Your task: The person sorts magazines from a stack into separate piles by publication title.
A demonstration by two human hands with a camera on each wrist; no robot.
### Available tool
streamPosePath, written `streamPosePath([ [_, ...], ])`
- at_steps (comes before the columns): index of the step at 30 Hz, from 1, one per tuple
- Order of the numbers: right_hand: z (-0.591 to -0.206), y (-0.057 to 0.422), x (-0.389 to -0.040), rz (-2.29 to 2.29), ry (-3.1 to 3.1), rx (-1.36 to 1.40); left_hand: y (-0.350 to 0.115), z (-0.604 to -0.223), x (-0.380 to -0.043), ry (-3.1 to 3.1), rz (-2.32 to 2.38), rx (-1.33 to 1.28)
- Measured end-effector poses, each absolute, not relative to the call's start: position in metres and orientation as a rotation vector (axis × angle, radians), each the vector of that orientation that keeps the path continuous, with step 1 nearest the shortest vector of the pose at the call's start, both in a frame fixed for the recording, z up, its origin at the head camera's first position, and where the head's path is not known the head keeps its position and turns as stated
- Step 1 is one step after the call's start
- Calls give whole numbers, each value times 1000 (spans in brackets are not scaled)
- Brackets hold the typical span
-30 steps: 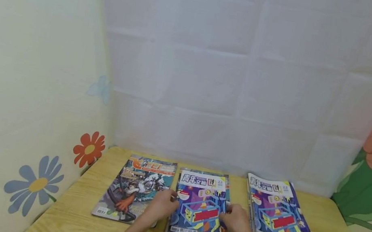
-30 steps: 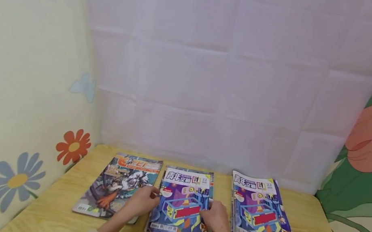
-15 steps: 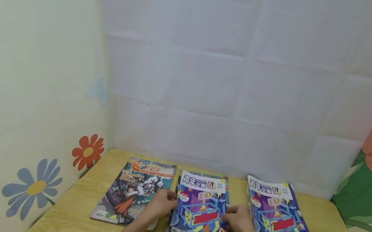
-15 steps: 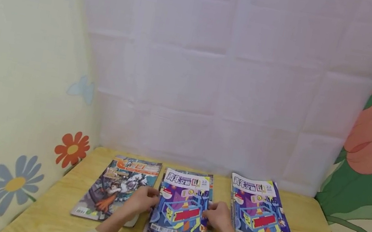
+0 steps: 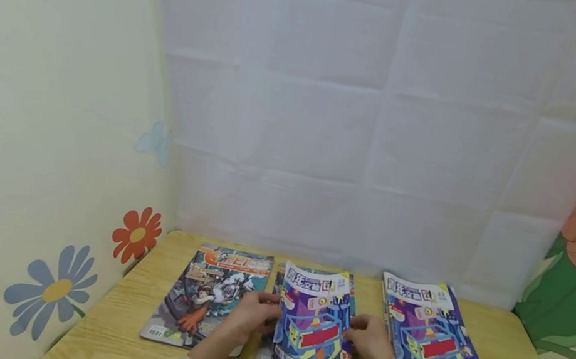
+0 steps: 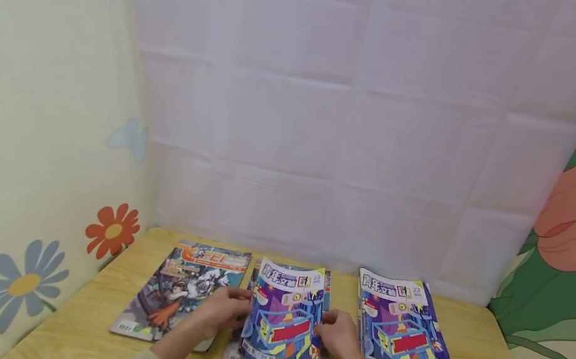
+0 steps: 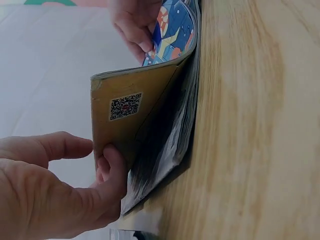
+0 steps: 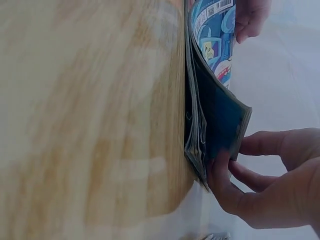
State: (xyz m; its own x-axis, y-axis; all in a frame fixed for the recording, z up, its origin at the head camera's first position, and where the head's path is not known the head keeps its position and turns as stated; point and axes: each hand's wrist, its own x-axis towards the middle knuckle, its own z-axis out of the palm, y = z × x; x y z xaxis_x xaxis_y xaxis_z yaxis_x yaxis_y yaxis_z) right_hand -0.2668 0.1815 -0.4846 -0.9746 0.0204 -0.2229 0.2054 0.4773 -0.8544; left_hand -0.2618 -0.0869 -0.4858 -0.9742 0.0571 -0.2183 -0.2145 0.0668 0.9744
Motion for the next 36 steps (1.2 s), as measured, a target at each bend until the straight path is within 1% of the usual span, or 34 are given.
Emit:
streamPosePath([
  [3, -485, 182, -267, -1527, 2538, 184, -88, -487, -264, 2112, 2006, -157],
  [10, -484, 186, -271, -1611, 2436, 275, -89, -483, -265, 2056, 2061, -93],
  [20, -492, 194, -271, -1824, 2317, 282, -87, -445, -263, 2118, 2107, 131],
  [24, -492, 194, -270, -2017, 2120, 189, -82, -425, -266, 2111, 2080, 287],
  [28, -492, 196, -267, -2226, 1705, 37, -74, -409, -267, 2043, 2086, 424],
  [32, -493, 203, -263, -2341, 1404, -9, -61, -396, -267, 1939, 2105, 498],
  [36, -494, 216, -260, -2435, 1336, -21, -46, -390, -271, 1883, 2137, 518],
])
